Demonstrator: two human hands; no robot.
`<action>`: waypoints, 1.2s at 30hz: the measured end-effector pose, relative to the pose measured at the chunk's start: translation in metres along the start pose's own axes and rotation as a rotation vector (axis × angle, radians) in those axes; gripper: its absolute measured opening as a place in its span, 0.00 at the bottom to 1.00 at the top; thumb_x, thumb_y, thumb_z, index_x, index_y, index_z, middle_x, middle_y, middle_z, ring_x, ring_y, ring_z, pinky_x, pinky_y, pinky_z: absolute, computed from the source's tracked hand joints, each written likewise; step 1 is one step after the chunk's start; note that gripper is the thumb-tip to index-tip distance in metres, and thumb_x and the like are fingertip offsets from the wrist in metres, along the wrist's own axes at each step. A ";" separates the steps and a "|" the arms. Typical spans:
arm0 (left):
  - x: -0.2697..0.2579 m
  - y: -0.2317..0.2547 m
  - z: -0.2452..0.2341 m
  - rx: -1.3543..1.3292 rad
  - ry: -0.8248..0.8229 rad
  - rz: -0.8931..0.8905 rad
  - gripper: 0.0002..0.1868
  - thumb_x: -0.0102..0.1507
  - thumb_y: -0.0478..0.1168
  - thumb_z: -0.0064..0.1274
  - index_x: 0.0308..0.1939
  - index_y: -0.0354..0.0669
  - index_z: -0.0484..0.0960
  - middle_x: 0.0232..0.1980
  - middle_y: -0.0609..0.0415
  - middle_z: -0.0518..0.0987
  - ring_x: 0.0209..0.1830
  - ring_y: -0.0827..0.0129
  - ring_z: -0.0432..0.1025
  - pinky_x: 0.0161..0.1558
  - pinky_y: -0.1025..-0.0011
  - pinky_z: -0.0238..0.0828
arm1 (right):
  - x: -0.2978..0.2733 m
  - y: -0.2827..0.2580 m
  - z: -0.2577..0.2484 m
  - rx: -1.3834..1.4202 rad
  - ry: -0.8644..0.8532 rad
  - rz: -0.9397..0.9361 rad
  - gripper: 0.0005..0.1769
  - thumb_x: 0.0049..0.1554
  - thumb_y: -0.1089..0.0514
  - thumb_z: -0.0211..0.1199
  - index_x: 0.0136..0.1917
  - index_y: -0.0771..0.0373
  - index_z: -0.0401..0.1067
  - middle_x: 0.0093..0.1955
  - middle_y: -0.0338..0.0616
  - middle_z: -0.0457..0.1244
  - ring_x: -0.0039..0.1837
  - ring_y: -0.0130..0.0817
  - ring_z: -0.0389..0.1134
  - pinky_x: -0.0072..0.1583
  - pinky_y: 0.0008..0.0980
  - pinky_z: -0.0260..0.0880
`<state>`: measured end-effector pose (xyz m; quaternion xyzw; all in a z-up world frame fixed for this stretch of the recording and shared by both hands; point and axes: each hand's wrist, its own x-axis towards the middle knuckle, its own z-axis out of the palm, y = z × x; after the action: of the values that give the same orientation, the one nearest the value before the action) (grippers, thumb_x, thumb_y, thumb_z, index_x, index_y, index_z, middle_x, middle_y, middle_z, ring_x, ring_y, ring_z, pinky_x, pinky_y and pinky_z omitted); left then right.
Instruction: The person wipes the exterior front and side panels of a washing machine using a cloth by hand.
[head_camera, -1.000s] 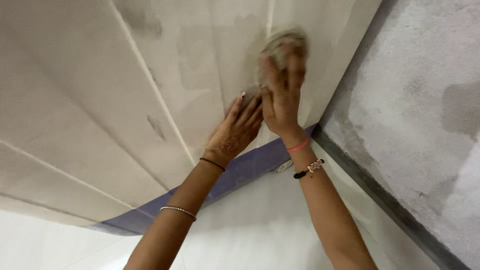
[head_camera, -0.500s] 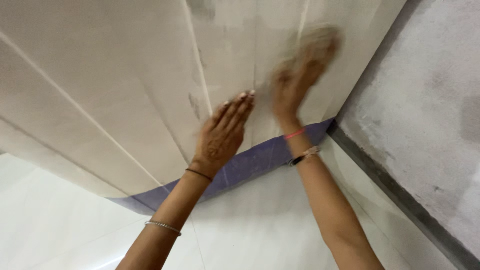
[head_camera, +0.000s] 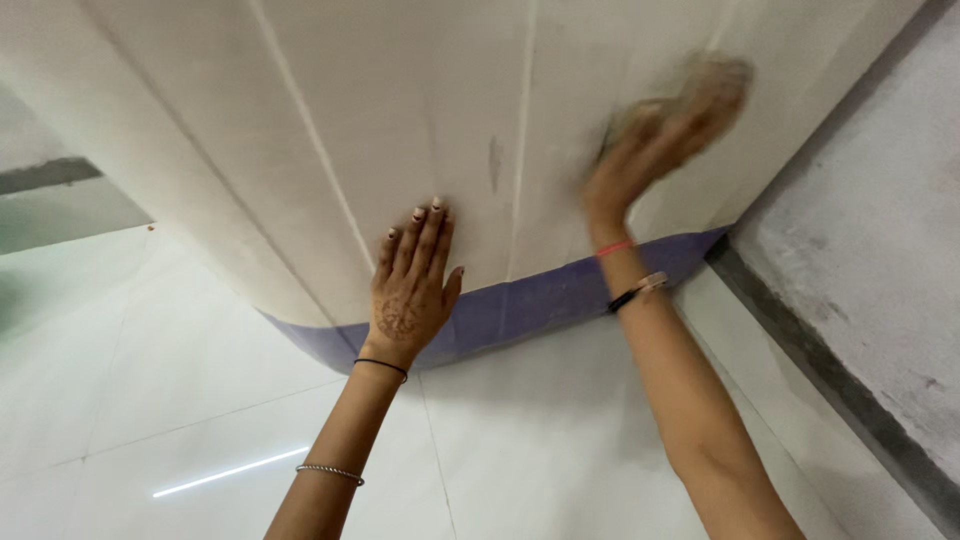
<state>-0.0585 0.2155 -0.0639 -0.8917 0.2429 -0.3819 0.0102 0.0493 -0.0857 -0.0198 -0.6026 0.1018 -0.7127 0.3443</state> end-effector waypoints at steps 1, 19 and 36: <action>-0.005 -0.005 0.001 0.005 0.002 -0.009 0.37 0.72 0.55 0.43 0.82 0.45 0.55 0.85 0.55 0.52 0.85 0.67 0.44 0.82 0.60 0.32 | -0.024 -0.022 0.000 -0.005 -0.173 -0.183 0.33 0.74 0.38 0.39 0.85 0.53 0.43 0.87 0.50 0.36 0.89 0.46 0.34 0.86 0.55 0.36; -0.046 -0.090 -0.009 -0.228 0.213 -0.305 0.45 0.75 0.55 0.42 0.81 0.28 0.38 0.85 0.36 0.34 0.85 0.48 0.23 0.82 0.46 0.17 | -0.096 -0.148 0.023 0.076 -0.270 -0.271 0.32 0.74 0.45 0.34 0.88 0.53 0.37 0.91 0.41 0.33 0.89 0.43 0.31 0.87 0.52 0.28; -0.045 -0.102 -0.056 -0.210 0.219 -0.396 0.42 0.72 0.50 0.43 0.82 0.35 0.42 0.86 0.44 0.39 0.86 0.52 0.26 0.82 0.48 0.17 | -0.075 -0.208 0.012 0.168 -0.210 -0.249 0.31 0.74 0.45 0.42 0.87 0.52 0.46 0.88 0.48 0.37 0.89 0.48 0.33 0.85 0.55 0.32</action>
<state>-0.0800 0.3341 -0.0337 -0.8713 0.1014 -0.4435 -0.1839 -0.0134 0.1174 0.0406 -0.6510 -0.0699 -0.6888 0.3113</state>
